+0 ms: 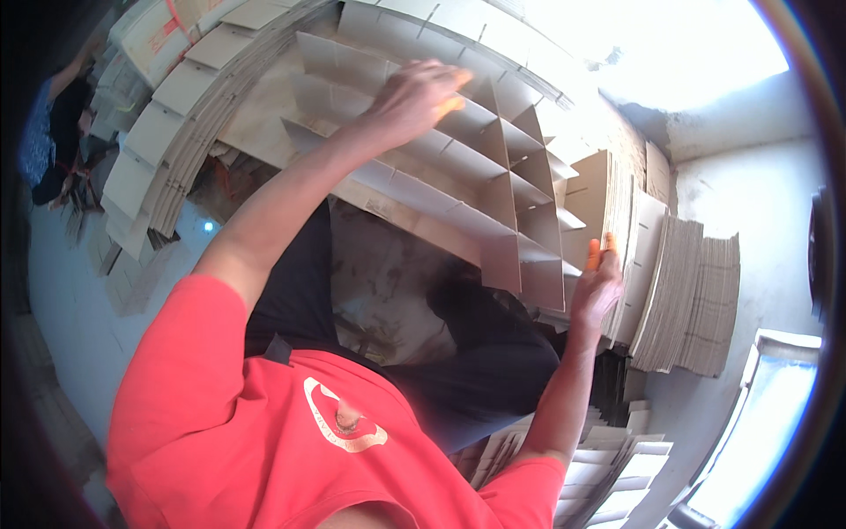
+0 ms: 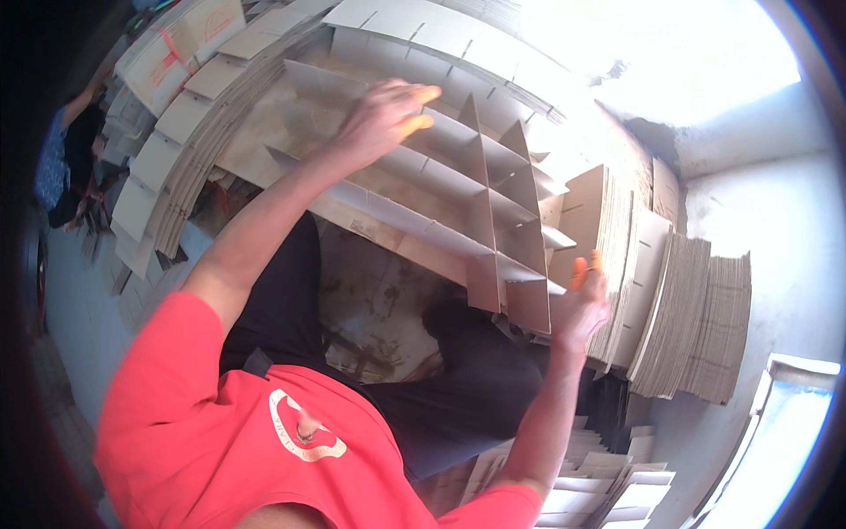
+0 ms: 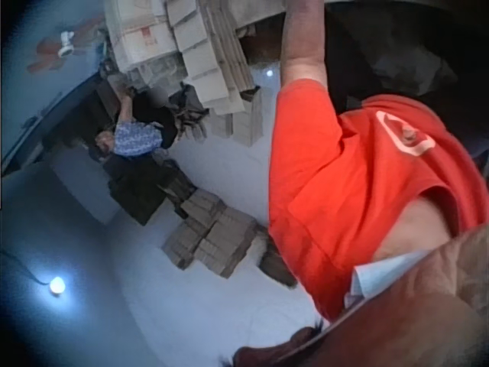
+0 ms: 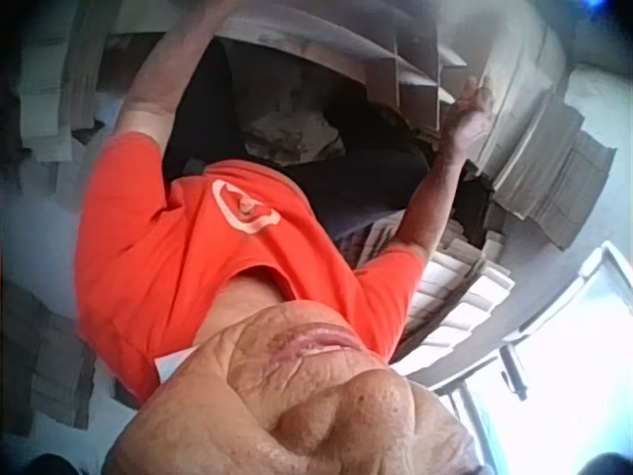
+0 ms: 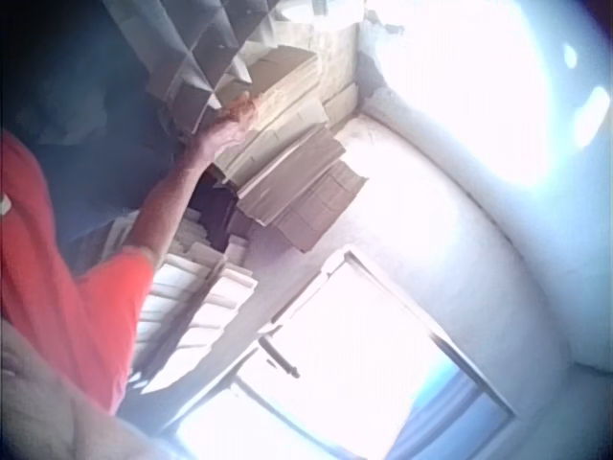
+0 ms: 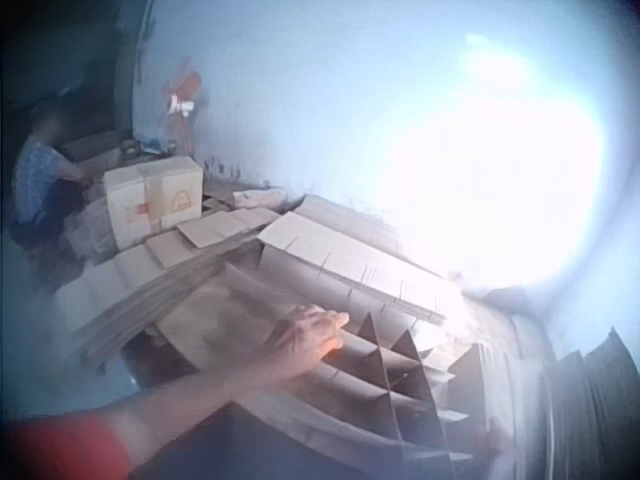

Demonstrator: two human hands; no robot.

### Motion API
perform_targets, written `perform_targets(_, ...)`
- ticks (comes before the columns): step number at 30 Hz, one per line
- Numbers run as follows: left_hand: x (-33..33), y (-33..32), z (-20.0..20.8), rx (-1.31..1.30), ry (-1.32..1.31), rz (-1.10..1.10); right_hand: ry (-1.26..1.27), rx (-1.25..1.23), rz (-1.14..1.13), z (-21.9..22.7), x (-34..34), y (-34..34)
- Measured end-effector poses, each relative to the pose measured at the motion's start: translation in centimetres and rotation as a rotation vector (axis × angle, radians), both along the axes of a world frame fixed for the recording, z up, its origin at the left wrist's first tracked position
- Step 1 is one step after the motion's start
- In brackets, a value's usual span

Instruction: The person sits on the floor and repeatedly assembles flat cardboard sheets into accordion-style dividers by folding them along pre-scored lines. They handle each unit individually, folding it into a zigzag shape and placing it aside.

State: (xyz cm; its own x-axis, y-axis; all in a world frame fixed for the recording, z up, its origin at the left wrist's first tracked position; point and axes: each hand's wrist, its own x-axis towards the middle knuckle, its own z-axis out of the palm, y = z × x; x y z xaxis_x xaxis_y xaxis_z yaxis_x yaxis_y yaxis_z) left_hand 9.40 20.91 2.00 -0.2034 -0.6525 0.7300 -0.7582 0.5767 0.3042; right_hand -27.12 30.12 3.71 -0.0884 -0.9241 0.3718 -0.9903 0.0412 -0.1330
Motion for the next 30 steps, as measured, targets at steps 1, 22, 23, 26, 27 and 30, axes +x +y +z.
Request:
perform_targets(1,0.7,2.2,0.8,-0.081,0.018,-0.009,0.157,-0.058,0.014,-0.1,-2.0,-0.8)
perform_targets(22,8.8,21.7,-8.9,0.320,-0.217,0.033,0.208,-0.055,-0.079,-4.1,-7.6,-2.3)
perform_targets(23,8.6,21.7,-8.9,0.298,-0.182,0.020,0.211,-0.114,-0.118,-3.8,-7.9,-2.1)
perform_targets(26,8.9,21.8,-9.0,0.249,-0.135,-0.004,0.025,-0.114,-0.314,-0.5,-6.1,-1.7)
perform_targets(27,8.9,21.9,-9.1,0.248,-0.099,0.006,-0.055,-0.242,-0.241,0.0,-6.2,-1.5)
perform_targets(30,8.8,21.3,-8.7,0.222,-0.107,0.008,-0.085,-0.247,-0.070,-0.1,-7.7,-1.8)
